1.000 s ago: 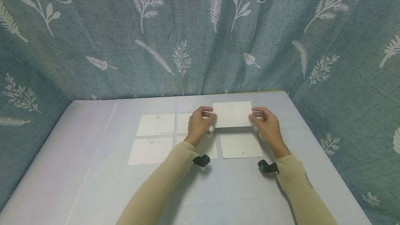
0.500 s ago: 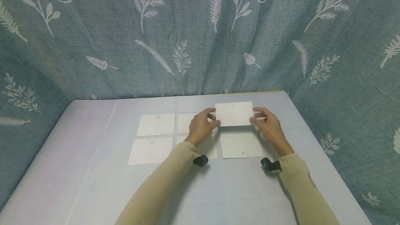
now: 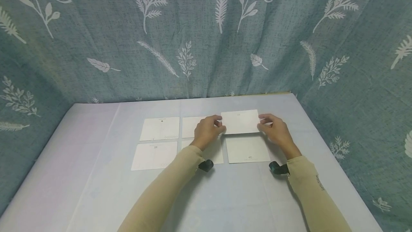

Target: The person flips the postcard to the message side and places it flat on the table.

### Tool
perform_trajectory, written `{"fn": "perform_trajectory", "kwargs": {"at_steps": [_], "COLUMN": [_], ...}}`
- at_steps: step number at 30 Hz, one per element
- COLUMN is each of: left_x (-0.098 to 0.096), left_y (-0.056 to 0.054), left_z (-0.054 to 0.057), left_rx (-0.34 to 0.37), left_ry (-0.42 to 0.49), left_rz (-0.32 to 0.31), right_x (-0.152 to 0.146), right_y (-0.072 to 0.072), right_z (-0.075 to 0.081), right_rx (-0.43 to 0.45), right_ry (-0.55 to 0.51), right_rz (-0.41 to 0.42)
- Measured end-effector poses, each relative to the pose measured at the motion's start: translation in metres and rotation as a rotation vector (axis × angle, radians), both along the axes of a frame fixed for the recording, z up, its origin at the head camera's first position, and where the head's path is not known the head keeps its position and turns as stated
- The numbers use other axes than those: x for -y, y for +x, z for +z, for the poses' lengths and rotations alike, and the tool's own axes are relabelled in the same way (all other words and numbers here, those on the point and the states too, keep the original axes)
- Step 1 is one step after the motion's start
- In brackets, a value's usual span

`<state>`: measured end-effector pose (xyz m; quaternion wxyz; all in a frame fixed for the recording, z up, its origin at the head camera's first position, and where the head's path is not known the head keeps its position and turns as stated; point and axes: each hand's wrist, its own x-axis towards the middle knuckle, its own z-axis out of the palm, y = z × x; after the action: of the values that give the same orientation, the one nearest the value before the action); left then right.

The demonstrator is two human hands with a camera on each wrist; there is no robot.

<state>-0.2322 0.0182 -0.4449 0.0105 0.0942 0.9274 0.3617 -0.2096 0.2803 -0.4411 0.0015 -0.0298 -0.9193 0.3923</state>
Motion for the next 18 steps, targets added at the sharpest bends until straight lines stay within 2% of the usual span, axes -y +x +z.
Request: {"fn": "perform_trajectory", "kwargs": {"at_steps": [5, 10, 18], "left_x": [-0.0029, -0.0065, -0.0069], "left_y": [-0.0019, -0.0040, -0.0043], "left_z": [0.0002, -0.0003, -0.0012], "left_rx": [0.014, 0.019, 0.024], "left_ry": [-0.049, -0.107, -0.124], "left_rz": [-0.015, -0.016, -0.020], "right_x": [0.0000, -0.0002, 0.0001], "right_y": [-0.0024, -0.0053, -0.0087], "right_z": [-0.0013, -0.0014, -0.0024], "right_rx": [0.050, 0.053, 0.057], "right_ry": [0.050, 0.076, 0.111], "right_rz": [0.013, 0.030, 0.047]}}
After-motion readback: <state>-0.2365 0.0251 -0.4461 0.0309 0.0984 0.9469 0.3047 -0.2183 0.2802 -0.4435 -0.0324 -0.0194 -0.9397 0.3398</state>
